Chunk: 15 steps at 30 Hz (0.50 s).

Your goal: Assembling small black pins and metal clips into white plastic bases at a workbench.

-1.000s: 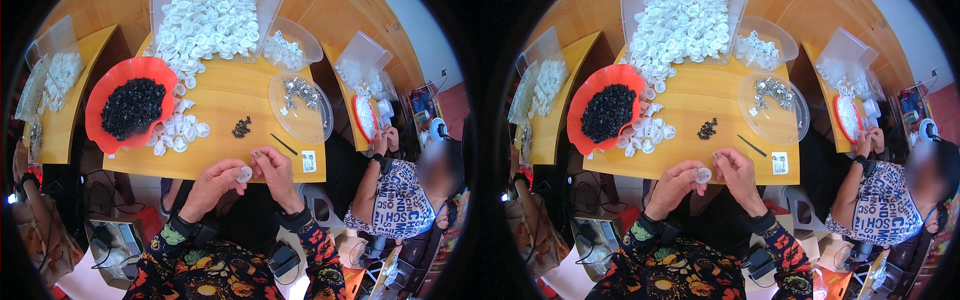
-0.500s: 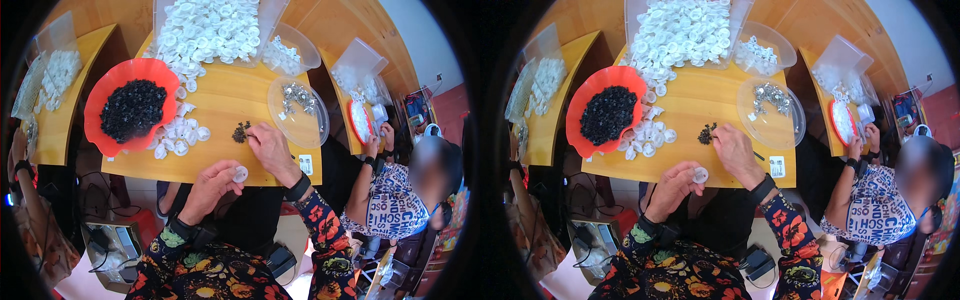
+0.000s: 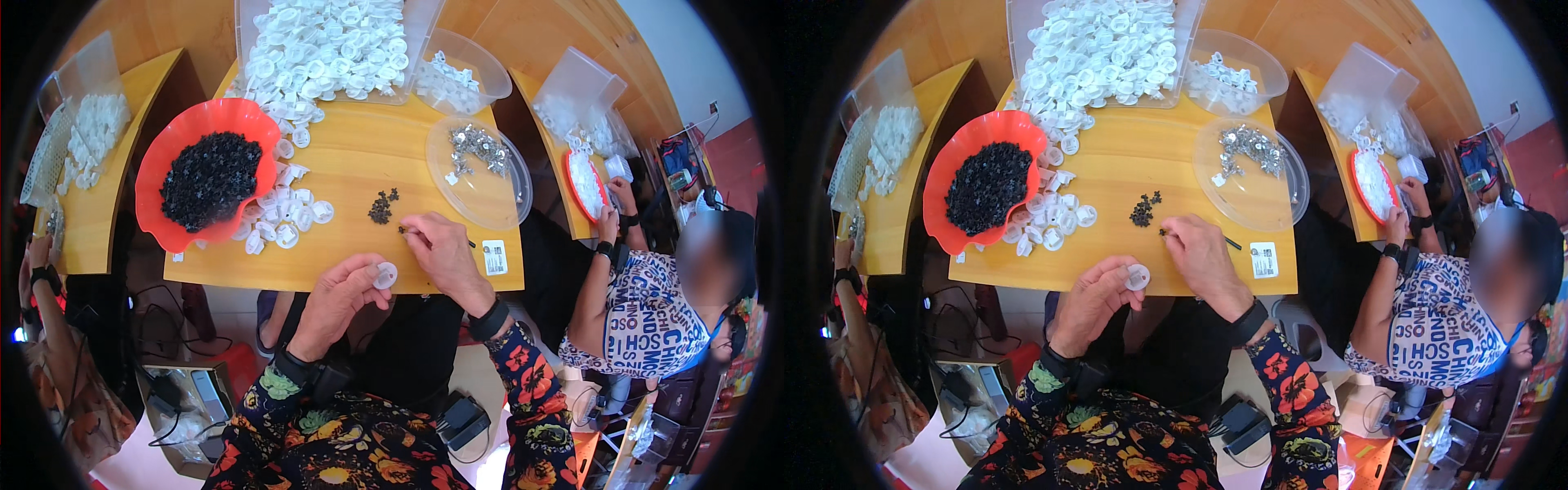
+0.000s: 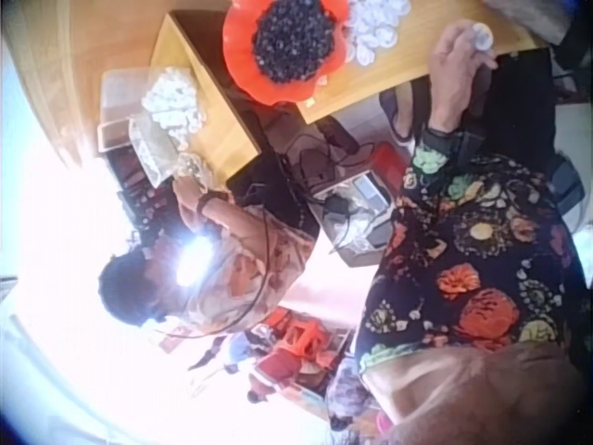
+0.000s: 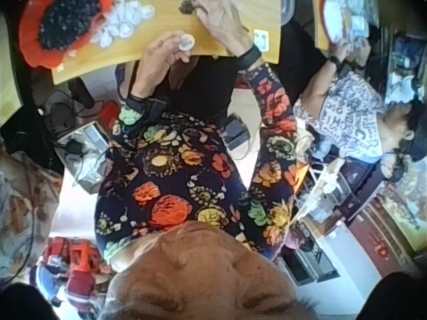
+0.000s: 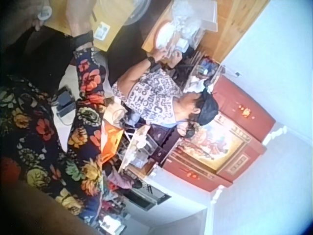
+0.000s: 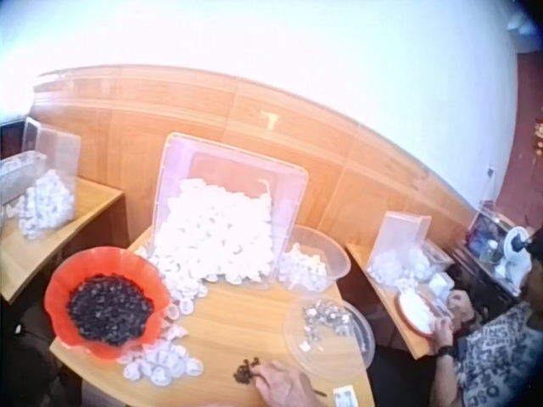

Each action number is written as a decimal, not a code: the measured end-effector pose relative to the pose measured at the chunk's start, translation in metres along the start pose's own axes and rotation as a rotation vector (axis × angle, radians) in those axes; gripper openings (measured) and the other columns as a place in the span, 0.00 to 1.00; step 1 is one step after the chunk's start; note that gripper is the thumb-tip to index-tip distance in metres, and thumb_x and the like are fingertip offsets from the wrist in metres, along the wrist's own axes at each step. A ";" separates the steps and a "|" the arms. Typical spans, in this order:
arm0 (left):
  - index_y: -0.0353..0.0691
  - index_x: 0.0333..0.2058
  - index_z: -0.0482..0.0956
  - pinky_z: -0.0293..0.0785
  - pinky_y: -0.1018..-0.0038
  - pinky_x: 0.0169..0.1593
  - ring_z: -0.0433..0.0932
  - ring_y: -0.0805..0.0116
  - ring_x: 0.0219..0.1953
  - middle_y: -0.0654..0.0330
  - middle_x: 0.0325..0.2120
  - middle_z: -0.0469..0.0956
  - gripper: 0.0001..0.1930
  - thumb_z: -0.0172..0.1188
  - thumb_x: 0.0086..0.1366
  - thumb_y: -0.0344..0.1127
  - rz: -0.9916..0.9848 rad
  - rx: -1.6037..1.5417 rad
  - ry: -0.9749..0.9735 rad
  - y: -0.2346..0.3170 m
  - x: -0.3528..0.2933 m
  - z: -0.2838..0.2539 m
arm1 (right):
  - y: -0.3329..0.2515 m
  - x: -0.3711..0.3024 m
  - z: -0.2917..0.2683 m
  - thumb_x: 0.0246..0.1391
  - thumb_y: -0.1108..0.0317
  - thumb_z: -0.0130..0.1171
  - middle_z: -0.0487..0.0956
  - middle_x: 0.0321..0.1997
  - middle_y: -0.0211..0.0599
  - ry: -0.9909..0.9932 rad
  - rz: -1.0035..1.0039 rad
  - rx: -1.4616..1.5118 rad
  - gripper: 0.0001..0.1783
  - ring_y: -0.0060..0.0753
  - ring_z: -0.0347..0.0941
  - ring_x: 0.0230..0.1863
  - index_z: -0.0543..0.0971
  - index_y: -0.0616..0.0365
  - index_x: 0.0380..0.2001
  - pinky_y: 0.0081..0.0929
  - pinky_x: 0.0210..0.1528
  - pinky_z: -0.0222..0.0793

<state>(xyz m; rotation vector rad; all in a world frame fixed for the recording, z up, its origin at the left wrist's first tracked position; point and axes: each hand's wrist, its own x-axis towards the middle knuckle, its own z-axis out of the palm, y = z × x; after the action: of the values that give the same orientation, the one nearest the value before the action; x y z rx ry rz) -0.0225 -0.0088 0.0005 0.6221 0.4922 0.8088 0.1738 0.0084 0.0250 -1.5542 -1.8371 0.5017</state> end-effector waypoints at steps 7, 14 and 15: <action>0.31 0.44 0.72 0.73 0.76 0.38 0.76 0.72 0.33 0.58 0.33 0.75 0.13 0.48 0.69 0.35 0.013 0.055 0.033 -0.001 -0.002 0.003 | -0.001 0.004 0.003 0.47 0.75 0.55 0.74 0.27 0.48 -0.005 -0.062 -0.123 0.03 0.55 0.71 0.32 0.74 0.62 0.27 0.44 0.34 0.67; 0.31 0.44 0.72 0.73 0.77 0.37 0.76 0.72 0.32 0.58 0.34 0.75 0.13 0.49 0.69 0.36 0.016 0.068 0.056 0.000 -0.001 0.005 | 0.000 -0.002 -0.006 0.49 0.72 0.56 0.76 0.28 0.49 -0.045 0.032 -0.096 0.05 0.54 0.73 0.32 0.75 0.62 0.28 0.43 0.34 0.68; 0.31 0.44 0.72 0.73 0.77 0.37 0.76 0.72 0.32 0.58 0.34 0.75 0.13 0.49 0.69 0.36 0.016 0.066 0.058 0.000 -0.001 0.005 | -0.001 -0.003 -0.009 0.49 0.72 0.56 0.76 0.28 0.49 -0.044 0.034 -0.094 0.05 0.54 0.73 0.32 0.75 0.62 0.28 0.43 0.34 0.68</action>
<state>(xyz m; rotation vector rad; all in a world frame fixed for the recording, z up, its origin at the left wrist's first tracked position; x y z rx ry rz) -0.0201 -0.0111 0.0044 0.6656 0.5687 0.8301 0.1793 0.0041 0.0310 -1.6514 -1.8950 0.4748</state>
